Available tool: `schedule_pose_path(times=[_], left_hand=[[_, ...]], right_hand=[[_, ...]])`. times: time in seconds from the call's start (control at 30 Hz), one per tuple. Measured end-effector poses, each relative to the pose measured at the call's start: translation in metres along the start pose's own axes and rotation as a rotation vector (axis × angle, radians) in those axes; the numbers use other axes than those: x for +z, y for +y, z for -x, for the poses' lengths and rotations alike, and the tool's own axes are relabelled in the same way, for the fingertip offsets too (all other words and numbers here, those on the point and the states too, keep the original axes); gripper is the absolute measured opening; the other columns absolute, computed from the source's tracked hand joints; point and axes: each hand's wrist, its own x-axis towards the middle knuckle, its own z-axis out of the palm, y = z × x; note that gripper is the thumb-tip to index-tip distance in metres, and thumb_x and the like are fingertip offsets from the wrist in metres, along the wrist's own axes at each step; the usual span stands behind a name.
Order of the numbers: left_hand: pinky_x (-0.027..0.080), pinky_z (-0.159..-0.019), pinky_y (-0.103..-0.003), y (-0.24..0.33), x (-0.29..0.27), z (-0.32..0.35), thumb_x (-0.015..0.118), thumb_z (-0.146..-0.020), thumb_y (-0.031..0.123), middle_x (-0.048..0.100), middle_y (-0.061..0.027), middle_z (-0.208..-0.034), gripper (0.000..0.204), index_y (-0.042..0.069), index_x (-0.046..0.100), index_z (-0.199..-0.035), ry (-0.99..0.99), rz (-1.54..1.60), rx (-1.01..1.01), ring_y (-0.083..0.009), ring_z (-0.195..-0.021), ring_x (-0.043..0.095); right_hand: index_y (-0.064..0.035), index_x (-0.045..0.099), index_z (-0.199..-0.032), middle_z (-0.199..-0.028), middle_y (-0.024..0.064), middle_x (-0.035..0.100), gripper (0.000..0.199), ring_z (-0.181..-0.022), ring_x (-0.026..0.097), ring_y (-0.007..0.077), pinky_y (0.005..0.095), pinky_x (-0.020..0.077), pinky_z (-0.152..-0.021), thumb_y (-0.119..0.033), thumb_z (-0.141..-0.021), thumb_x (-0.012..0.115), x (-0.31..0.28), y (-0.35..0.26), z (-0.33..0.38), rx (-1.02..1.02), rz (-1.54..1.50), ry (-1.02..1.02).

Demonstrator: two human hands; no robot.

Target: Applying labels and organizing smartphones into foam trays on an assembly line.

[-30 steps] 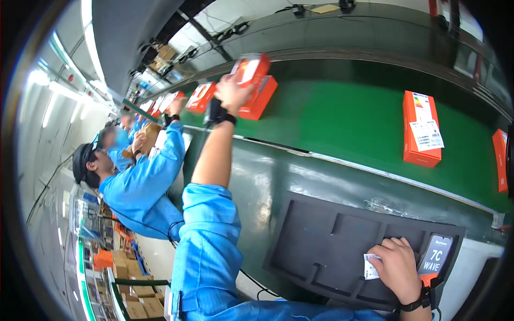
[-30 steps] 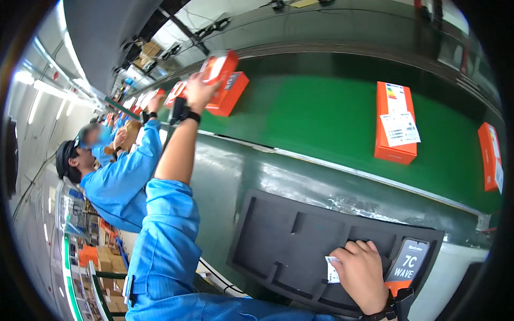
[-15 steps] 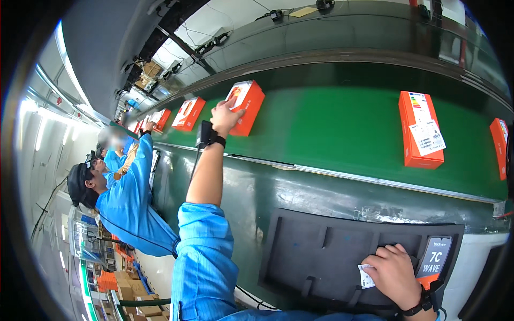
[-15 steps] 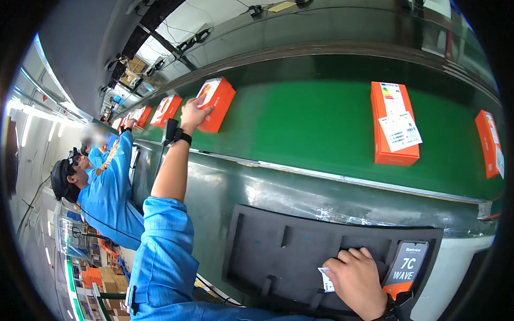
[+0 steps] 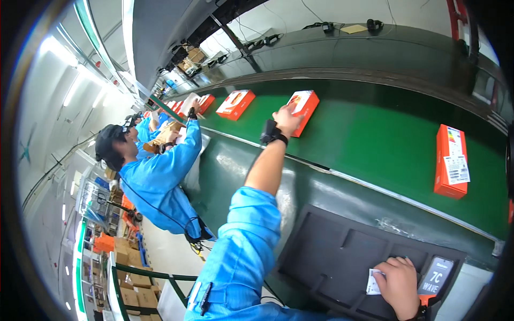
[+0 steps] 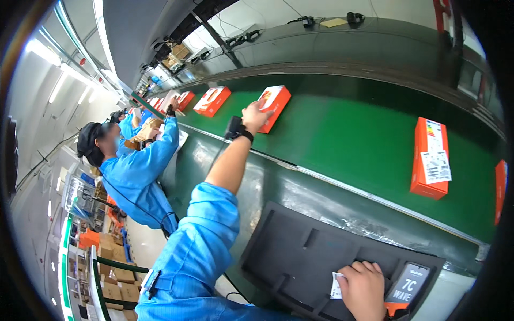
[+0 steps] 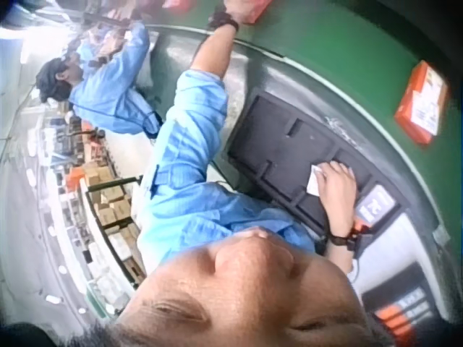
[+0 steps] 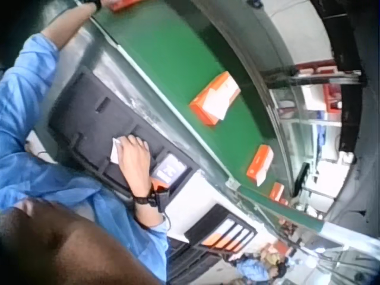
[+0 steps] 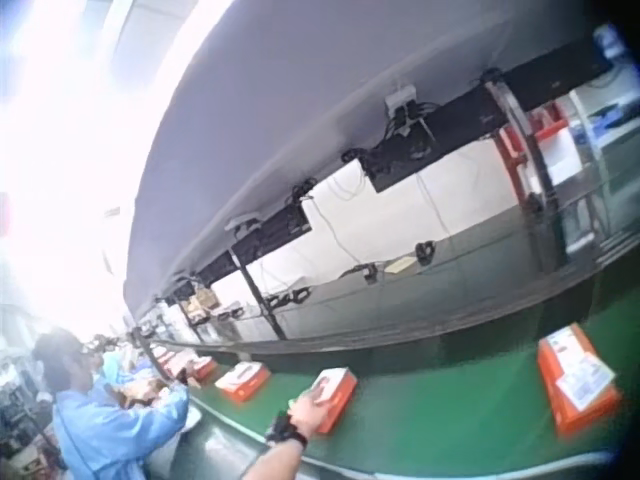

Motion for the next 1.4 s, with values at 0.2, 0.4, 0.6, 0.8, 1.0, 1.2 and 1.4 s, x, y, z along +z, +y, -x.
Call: schedule_pose_path(times=[0.2, 0.4, 0.6, 0.8, 1.0, 1.2, 1.4], left_hand=[[0.053, -0.073, -0.039, -0.074, -0.031, -0.013, 0.055, -0.091, 0.017, 0.070, -0.0125, -0.104, 0.035, 0.001, 0.056, -0.122, -0.161, 1.530, -0.379, -0.0210, -0.078, 0.066], [0.048, -0.070, -0.023, 0.003, -0.053, 0.087, 0.049, -0.084, 0.003, 0.067, -0.0045, -0.087, 0.026, 0.000, 0.066, -0.104, 0.027, 1.199, -0.050, -0.0096, -0.077, 0.060], [0.044, -0.071, -0.021, 0.139, -0.065, 0.281, 0.062, -0.092, 0.020, 0.066, -0.0051, -0.100, 0.034, 0.000, 0.059, -0.119, -0.984, 1.256, 0.284, -0.0103, -0.087, 0.060], [0.039, -0.061, -0.018, 0.179, -0.055, 0.300, 0.069, -0.087, 0.007, 0.066, -0.0007, -0.083, 0.011, 0.001, 0.065, -0.095, -0.977, 1.251, 0.136, -0.0029, -0.073, 0.056], [0.040, -0.058, -0.019, 0.131, -0.036, 0.218, 0.066, -0.087, 0.006, 0.065, 0.0022, -0.080, 0.014, 0.001, 0.065, -0.100, -0.196, 1.232, 0.145, -0.0035, -0.068, 0.055], [0.040, -0.052, -0.019, 0.025, -0.051, 0.082, 0.069, -0.087, 0.012, 0.067, -0.0012, -0.076, 0.029, -0.002, 0.066, -0.112, -0.068, 0.944, 0.010, -0.0034, -0.059, 0.054], [0.046, -0.069, -0.023, 0.034, -0.055, 0.099, 0.057, -0.095, 0.024, 0.063, -0.0079, -0.098, 0.040, -0.001, 0.057, -0.126, 0.189, 0.858, 0.020, -0.0100, -0.082, 0.057]], right_hand=[[-0.0055, 0.066, -0.075, -0.075, 0.0122, 0.062, 0.008, -0.075, 0.060, 0.0339, 0.0427, 0.0460, -0.069, -0.013, -0.077, 0.065, 0.002, 0.004, -0.007, 0.027, -0.146, 0.133], [0.0051, 0.063, -0.095, -0.086, 0.0102, 0.068, 0.013, -0.085, 0.064, 0.0137, 0.0278, 0.0494, -0.077, -0.005, -0.088, 0.061, -0.007, 0.022, -0.025, 0.237, -0.673, 0.448], [0.0023, 0.056, -0.108, -0.095, 0.0062, 0.066, 0.021, -0.091, 0.060, 0.0096, 0.0246, 0.0478, -0.079, 0.001, -0.087, 0.058, 0.019, 0.030, -0.041, 0.269, -1.178, 0.521], [0.0013, 0.053, -0.107, -0.095, 0.0093, 0.067, 0.018, -0.088, 0.062, 0.0107, 0.0235, 0.0483, -0.078, -0.002, -0.090, 0.058, 0.020, 0.030, -0.042, 0.258, -1.347, 0.492], [-0.0032, 0.055, -0.105, -0.100, 0.0040, 0.062, 0.015, -0.086, 0.056, 0.0084, 0.0222, 0.0457, -0.079, -0.003, -0.090, 0.056, 0.017, 0.011, -0.042, 0.233, -1.232, 0.579], [-0.0029, 0.060, -0.095, -0.091, 0.0001, 0.062, 0.006, -0.082, 0.055, 0.0057, 0.0206, 0.0442, -0.074, -0.002, -0.089, 0.057, 0.021, 0.004, -0.039, 0.127, -1.119, 0.471], [-0.0023, 0.061, -0.094, -0.089, -0.0006, 0.062, 0.006, -0.078, 0.054, 0.0047, 0.0207, 0.0436, -0.072, -0.003, -0.088, 0.059, -0.003, 0.008, -0.033, 0.057, -1.029, 0.647]])
